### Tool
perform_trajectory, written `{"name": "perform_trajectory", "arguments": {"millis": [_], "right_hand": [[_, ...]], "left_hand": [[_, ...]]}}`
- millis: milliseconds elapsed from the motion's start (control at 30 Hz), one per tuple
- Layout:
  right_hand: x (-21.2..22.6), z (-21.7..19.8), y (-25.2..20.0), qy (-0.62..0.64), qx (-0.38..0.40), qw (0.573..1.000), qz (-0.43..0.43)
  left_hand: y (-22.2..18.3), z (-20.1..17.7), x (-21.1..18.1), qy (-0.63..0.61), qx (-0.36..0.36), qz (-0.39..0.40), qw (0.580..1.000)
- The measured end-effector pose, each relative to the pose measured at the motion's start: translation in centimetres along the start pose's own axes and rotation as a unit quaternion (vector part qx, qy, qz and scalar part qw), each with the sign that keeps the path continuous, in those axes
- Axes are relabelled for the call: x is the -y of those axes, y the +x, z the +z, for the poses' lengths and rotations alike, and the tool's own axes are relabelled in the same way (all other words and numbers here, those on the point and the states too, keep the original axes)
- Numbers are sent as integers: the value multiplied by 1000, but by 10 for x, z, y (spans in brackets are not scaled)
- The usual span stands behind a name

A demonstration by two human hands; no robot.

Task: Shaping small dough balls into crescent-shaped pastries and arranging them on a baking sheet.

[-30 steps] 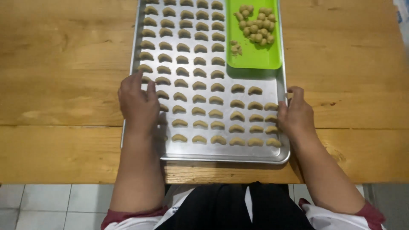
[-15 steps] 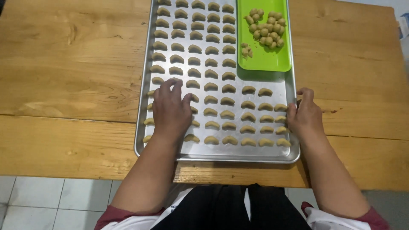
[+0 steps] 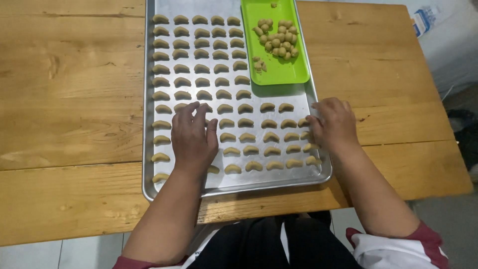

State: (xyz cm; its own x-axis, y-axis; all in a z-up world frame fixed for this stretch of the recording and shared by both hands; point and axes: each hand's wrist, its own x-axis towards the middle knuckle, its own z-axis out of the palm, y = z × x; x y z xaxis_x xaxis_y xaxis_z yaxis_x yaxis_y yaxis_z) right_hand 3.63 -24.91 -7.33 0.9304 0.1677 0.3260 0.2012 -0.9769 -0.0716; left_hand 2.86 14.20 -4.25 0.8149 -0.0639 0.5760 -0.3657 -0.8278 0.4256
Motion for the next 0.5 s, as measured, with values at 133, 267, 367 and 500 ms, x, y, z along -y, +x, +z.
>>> {"name": "perform_trajectory", "arguments": {"millis": [133,267,367,500], "right_hand": [[40,-16,8,9,96,995,20],[58,-20,20,-31,149,988,15],[64,-18,21,-42,167,985,19],[59,-8,22,-56,154,986,3]], "left_hand": [[0,1,-5,-6,-22,33,999],[1,0,-5,-20,-20,46,999],[-1,-1,-5,-22,-20,46,999],[0,-3,-5,-33,-18,39,999]]}}
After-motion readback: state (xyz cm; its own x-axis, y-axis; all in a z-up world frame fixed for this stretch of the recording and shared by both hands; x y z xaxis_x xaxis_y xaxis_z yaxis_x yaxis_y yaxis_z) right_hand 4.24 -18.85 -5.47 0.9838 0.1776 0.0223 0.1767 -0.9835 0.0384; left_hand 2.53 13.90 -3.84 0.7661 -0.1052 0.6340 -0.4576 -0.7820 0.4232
